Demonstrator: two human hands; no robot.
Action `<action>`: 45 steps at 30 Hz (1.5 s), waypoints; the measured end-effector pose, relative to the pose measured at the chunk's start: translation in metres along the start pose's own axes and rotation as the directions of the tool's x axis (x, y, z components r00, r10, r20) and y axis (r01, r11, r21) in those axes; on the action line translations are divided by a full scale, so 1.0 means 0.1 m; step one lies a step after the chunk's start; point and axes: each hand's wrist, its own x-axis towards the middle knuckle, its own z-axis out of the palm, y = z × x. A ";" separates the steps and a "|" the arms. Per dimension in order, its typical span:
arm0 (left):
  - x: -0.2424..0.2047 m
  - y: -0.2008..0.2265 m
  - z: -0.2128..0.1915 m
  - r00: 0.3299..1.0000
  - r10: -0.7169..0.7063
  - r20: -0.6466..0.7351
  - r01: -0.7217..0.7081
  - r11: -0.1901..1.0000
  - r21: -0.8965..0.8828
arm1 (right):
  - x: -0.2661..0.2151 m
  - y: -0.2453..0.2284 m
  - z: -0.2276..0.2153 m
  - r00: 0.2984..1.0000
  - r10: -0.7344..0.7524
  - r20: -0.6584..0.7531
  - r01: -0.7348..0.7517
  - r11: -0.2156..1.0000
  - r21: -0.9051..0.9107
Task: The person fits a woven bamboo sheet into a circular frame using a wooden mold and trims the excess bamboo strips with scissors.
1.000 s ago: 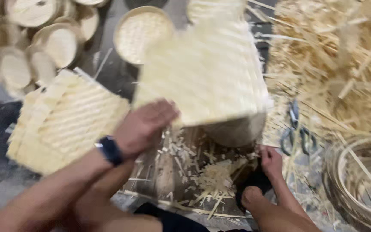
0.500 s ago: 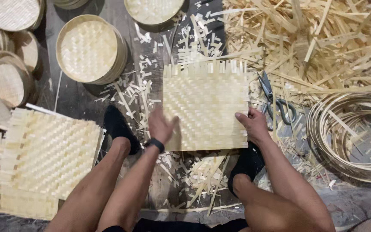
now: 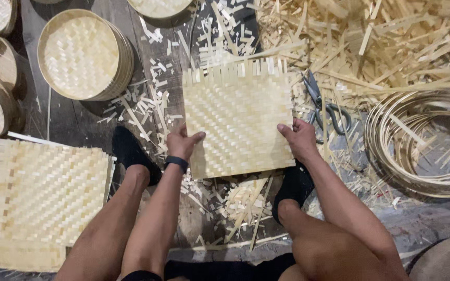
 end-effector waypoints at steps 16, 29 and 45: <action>-0.58 0.15 0.62 0.660 0.356 0.661 -0.751 0.298 0.589 | -0.09 0.00 0.07 0.998 -0.011 -0.064 0.016 0.996 0.087; -0.63 0.33 0.58 0.663 0.360 0.656 -0.746 0.390 0.540 | -1.03 -0.05 -2.62 0.477 -0.683 -0.553 0.004 0.631 -0.776; -0.57 0.22 0.66 0.729 0.331 0.599 -0.684 0.362 0.633 | -1.03 0.08 -5.47 0.585 -0.266 -0.766 -0.636 0.435 -0.637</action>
